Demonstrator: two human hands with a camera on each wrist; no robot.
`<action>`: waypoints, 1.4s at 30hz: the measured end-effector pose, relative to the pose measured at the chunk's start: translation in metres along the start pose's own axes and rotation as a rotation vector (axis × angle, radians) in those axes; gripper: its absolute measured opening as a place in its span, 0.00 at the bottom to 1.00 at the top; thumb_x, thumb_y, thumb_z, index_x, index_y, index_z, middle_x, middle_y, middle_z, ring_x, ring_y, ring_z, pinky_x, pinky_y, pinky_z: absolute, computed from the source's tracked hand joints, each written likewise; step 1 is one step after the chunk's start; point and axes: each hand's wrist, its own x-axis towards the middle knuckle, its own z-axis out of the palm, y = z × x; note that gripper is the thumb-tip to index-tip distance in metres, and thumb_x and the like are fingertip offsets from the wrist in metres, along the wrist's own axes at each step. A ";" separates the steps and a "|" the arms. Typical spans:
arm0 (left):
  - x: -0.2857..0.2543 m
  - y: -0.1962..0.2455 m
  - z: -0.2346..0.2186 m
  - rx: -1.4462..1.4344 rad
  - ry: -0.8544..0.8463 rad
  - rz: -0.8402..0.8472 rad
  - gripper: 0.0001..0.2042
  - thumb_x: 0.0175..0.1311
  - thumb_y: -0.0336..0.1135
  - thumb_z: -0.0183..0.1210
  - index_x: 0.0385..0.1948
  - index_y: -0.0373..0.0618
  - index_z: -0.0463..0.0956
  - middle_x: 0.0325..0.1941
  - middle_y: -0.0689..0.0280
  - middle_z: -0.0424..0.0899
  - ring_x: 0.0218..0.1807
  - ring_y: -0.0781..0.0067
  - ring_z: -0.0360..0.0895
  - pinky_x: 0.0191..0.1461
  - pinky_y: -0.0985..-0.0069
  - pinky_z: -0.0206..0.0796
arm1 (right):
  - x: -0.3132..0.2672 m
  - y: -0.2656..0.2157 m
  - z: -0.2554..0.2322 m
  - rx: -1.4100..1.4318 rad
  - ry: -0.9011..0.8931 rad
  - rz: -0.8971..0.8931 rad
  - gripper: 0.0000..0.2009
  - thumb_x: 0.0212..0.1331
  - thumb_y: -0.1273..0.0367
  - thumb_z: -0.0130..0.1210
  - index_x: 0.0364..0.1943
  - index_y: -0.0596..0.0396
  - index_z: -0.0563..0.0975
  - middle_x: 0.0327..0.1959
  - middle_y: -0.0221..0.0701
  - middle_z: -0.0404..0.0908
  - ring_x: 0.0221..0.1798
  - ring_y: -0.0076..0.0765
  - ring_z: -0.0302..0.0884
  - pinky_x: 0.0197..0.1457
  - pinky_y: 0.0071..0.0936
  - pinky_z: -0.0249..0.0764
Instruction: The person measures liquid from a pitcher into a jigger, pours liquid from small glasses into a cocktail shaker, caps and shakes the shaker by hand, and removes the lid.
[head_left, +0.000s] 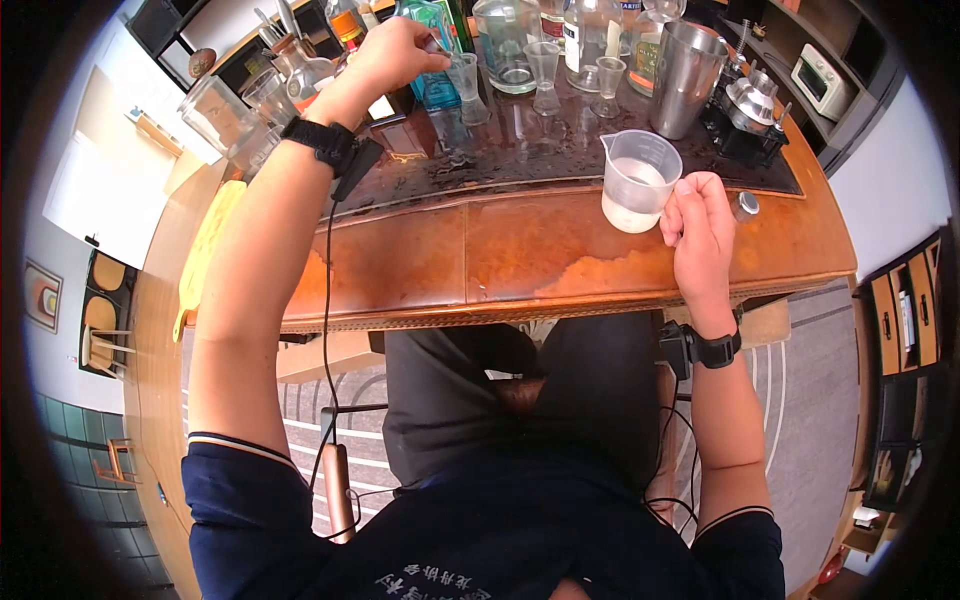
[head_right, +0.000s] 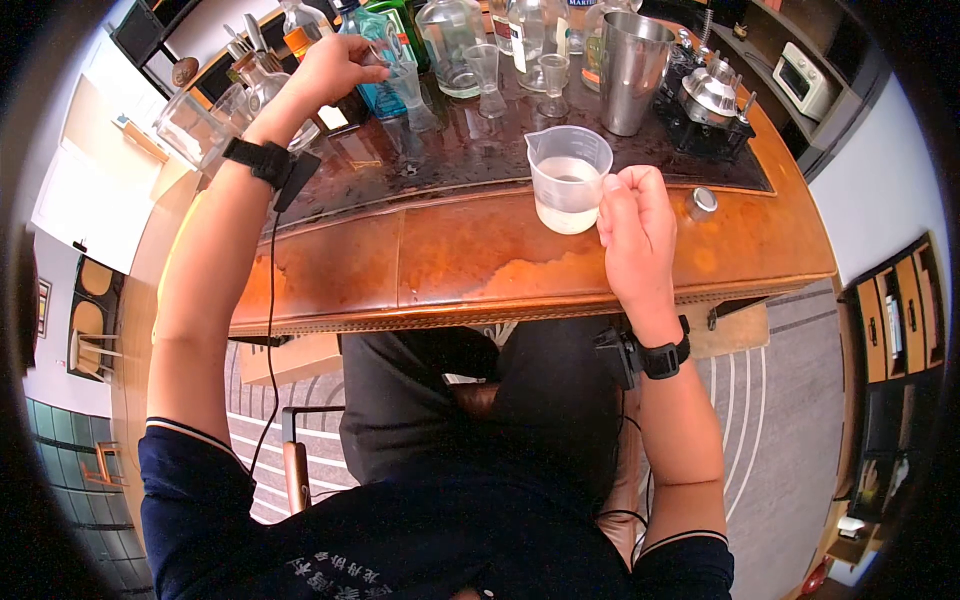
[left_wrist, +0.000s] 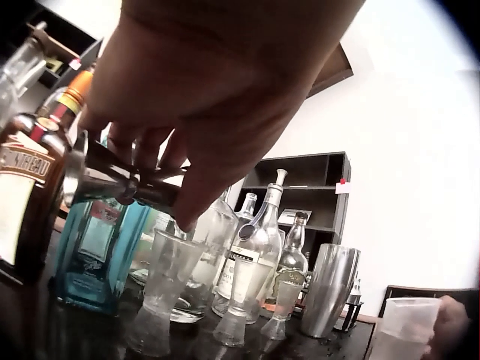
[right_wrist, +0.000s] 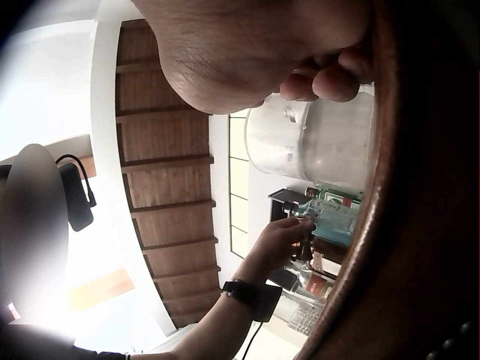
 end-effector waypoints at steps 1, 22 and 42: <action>0.002 -0.002 0.000 0.052 -0.001 0.030 0.19 0.56 0.45 0.75 0.36 0.37 0.83 0.26 0.63 0.83 0.29 0.68 0.78 0.37 0.66 0.70 | 0.000 0.000 0.000 -0.009 0.001 -0.002 0.09 0.77 0.67 0.49 0.37 0.53 0.68 0.23 0.19 0.65 0.24 0.13 0.59 0.27 0.16 0.59; 0.005 0.052 -0.040 0.603 -0.082 0.411 0.20 0.57 0.43 0.70 0.50 0.47 0.86 0.48 0.49 0.87 0.51 0.56 0.86 0.60 0.58 0.73 | 0.000 0.001 0.000 -0.028 -0.008 -0.020 0.09 0.78 0.67 0.49 0.37 0.53 0.68 0.23 0.19 0.65 0.25 0.12 0.60 0.27 0.16 0.60; -0.093 0.051 0.034 -1.424 -0.256 -0.278 0.19 0.63 0.33 0.72 0.56 0.48 0.82 0.57 0.67 0.87 0.58 0.70 0.83 0.59 0.64 0.69 | 0.015 -0.007 0.017 -0.022 0.010 0.080 0.15 0.80 0.63 0.46 0.55 0.59 0.78 0.28 0.16 0.68 0.28 0.10 0.59 0.29 0.14 0.57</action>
